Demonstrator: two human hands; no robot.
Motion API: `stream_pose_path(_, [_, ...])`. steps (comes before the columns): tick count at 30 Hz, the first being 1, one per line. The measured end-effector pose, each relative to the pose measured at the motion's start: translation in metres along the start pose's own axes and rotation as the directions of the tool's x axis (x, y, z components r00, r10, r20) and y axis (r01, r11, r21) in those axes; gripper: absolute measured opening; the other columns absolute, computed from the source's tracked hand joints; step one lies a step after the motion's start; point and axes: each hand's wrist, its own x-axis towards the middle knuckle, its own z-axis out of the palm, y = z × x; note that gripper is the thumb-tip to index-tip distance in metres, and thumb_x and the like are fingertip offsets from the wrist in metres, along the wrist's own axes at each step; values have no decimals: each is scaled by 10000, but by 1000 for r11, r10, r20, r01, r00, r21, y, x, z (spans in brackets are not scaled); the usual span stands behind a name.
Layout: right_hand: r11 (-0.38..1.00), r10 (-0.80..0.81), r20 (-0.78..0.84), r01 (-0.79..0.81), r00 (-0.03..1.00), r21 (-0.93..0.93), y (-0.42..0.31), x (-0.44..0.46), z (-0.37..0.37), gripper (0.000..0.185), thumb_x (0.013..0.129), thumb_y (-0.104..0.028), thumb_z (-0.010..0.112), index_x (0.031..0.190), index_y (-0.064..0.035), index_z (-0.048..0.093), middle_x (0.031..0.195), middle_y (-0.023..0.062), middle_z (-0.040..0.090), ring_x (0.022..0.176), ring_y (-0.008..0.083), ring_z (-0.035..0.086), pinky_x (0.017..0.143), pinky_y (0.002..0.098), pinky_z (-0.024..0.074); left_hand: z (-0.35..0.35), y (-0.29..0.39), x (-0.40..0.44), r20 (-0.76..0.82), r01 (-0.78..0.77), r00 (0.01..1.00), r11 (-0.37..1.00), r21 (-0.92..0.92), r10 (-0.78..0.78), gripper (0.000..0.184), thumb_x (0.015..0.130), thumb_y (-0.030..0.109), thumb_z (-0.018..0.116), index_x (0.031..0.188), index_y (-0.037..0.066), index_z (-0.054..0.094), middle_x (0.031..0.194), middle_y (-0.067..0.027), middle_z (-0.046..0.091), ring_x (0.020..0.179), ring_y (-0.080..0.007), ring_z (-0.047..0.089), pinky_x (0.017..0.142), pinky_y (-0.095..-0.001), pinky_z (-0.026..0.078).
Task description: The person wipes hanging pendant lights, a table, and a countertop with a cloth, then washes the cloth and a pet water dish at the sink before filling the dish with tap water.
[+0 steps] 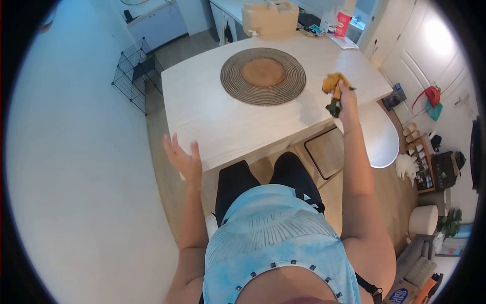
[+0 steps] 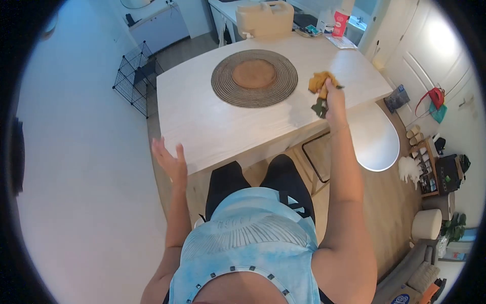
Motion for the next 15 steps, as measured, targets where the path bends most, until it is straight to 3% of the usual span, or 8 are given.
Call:
stream_pose_path(2, [1000,-10,28,11,1000,-28,45,5,-12,268,924,-263,501,1087,-56,553,759,43,610,624,106,559,488,241,436,10,1,-33,7,90,995,953,288,-96,570,855,343,556,1306,38,387,1391,-164,275,1271,-298,298,1044,-477,197])
stream_pose_path(4, [993,70,34,-66,997,-99,77,4,-11,262,930,-259,492,1090,-59,550,764,36,603,636,112,561,511,239,449,16,-4,-46,44,62,995,926,373,-85,568,853,368,546,1311,70,389,1391,-143,286,1266,-288,309,1043,-500,176])
stream_pose_path(5, [991,-8,27,12,1000,-133,90,6,-4,275,929,-255,496,1108,-51,542,771,34,595,644,106,555,517,239,450,20,-5,-45,67,24,996,895,446,-60,567,851,393,535,1316,103,391,1391,-122,296,1262,-278,320,1041,-523,156])
stream_pose_path(7, [982,-87,24,90,996,-163,109,6,5,289,929,-251,501,1127,-44,535,779,31,588,652,101,550,523,239,452,22,-6,-47,78,39,993,883,468,-85,553,852,415,516,1317,140,394,1390,-105,305,1260,-266,327,1037,-539,149])
stream_pose_path(9, [964,-73,80,91,994,-250,116,11,12,333,928,-201,499,1167,31,515,900,48,599,778,108,533,696,246,451,30,-7,-42,69,46,994,878,476,-90,541,853,436,496,1318,178,398,1390,-88,313,1259,-255,334,1034,-554,143])
stream_pose_path(12, [963,-111,192,154,975,-222,115,10,15,334,917,-179,523,1167,42,521,994,59,600,868,111,538,764,243,444,26,-6,-47,127,-11,989,833,552,-71,526,854,463,465,1312,212,407,1391,-80,320,1259,-261,338,1032,-580,125])
stream_pose_path(15, [975,-137,252,175,958,-134,128,18,16,319,910,-159,533,1149,52,527,1015,59,598,923,108,526,821,243,430,29,-12,-41,168,-17,980,800,600,-106,558,799,415,535,1312,230,415,1361,-83,375,1268,-258,343,1027,-587,139])
